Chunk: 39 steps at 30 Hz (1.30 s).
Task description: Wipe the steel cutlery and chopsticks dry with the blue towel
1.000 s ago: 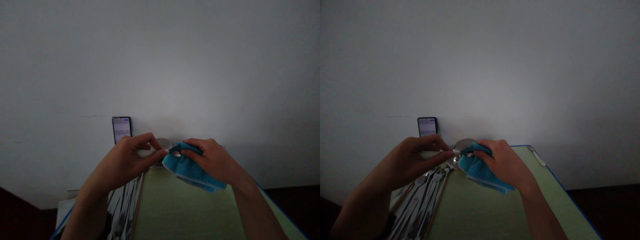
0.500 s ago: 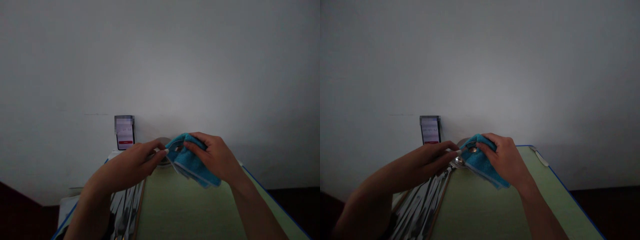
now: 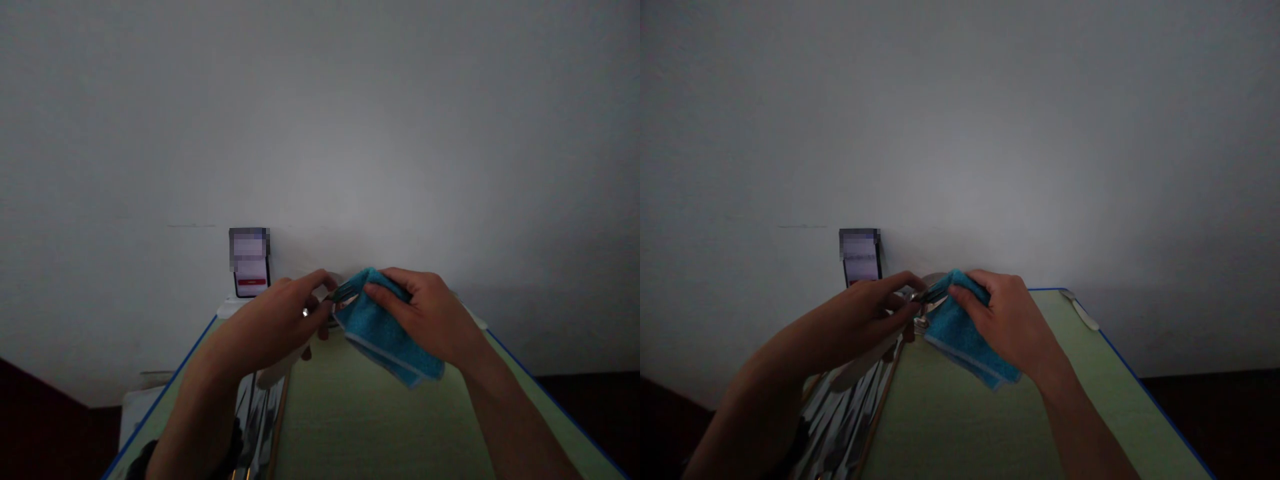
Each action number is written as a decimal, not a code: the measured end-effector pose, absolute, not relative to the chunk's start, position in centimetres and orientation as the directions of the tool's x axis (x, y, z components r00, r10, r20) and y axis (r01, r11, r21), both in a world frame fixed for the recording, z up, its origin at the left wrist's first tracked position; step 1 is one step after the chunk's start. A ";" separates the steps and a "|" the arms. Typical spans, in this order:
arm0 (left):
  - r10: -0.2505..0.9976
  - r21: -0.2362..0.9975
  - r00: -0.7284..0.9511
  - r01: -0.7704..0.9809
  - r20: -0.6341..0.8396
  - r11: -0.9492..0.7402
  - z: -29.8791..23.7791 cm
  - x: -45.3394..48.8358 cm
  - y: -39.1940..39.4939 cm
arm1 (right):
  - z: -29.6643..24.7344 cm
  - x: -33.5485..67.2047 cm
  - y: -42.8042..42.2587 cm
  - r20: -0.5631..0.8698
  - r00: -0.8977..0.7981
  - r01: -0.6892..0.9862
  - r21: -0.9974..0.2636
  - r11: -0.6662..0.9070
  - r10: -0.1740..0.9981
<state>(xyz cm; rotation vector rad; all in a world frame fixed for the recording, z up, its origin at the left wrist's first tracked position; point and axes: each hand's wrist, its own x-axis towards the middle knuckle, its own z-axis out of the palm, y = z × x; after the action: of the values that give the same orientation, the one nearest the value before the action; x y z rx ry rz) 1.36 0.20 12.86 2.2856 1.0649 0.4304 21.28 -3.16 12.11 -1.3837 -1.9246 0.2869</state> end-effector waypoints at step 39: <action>0.660 0.411 0.704 0.538 0.262 -0.736 14.1 2.3 -0.5 | 12.1 21.0 -3.3 0.446 -0.298 0.634 -0.569 0.524 0.844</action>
<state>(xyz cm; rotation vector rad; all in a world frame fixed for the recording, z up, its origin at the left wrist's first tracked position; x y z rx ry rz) 2.28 -0.48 14.07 2.6091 0.9438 0.5721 20.99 -3.33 12.14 -1.1986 -2.0379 0.3696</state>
